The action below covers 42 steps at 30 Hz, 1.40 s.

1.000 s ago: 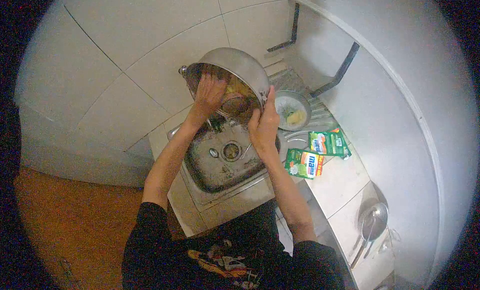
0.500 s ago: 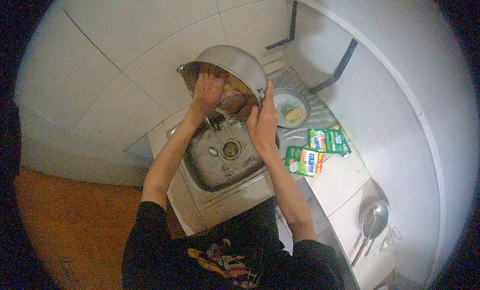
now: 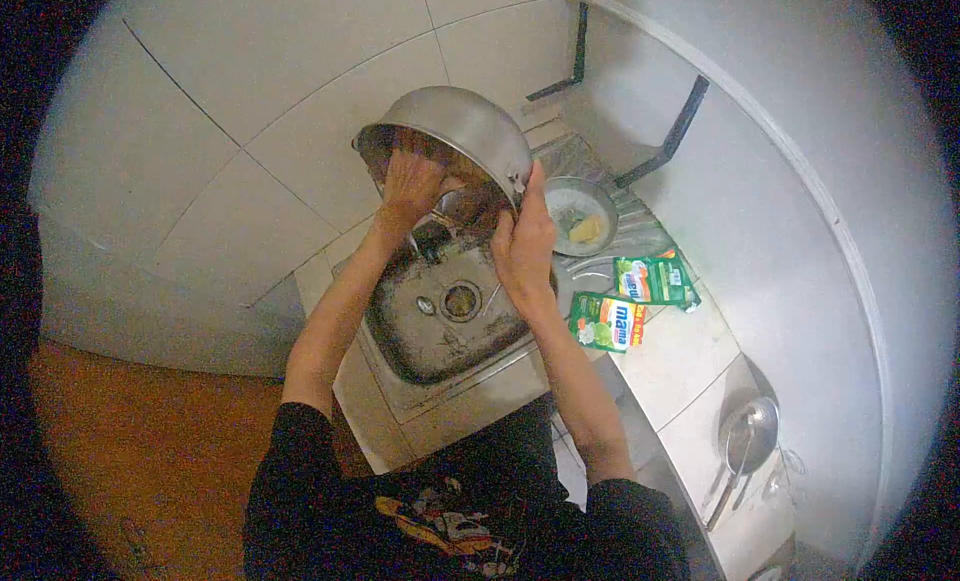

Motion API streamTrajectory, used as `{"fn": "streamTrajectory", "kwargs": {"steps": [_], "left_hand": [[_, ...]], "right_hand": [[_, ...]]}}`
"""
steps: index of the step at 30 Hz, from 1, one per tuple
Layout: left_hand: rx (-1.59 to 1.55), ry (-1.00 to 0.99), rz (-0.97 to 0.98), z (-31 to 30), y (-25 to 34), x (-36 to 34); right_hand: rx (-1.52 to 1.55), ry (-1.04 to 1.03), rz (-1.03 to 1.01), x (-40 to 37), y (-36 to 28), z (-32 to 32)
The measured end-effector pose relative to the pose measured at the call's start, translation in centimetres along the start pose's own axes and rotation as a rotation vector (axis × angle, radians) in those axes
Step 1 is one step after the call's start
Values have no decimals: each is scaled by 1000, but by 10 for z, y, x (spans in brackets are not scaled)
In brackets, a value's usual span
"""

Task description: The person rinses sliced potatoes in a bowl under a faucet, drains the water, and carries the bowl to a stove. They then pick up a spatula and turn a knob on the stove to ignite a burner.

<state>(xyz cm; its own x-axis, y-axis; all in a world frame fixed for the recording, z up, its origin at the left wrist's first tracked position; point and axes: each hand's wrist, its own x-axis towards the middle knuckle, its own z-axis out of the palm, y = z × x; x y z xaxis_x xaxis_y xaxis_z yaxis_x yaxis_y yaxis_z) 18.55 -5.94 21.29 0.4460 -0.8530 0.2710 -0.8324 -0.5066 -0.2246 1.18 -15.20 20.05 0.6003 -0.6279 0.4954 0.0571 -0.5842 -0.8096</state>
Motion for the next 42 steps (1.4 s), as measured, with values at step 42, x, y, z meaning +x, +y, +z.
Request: {"fn": "streamTrajectory", "kwargs": {"steps": [42], "left_hand": [[-14, 518, 63, 1, -21, 22]], "right_hand": [[-50, 97, -179, 27, -36, -12]]}}
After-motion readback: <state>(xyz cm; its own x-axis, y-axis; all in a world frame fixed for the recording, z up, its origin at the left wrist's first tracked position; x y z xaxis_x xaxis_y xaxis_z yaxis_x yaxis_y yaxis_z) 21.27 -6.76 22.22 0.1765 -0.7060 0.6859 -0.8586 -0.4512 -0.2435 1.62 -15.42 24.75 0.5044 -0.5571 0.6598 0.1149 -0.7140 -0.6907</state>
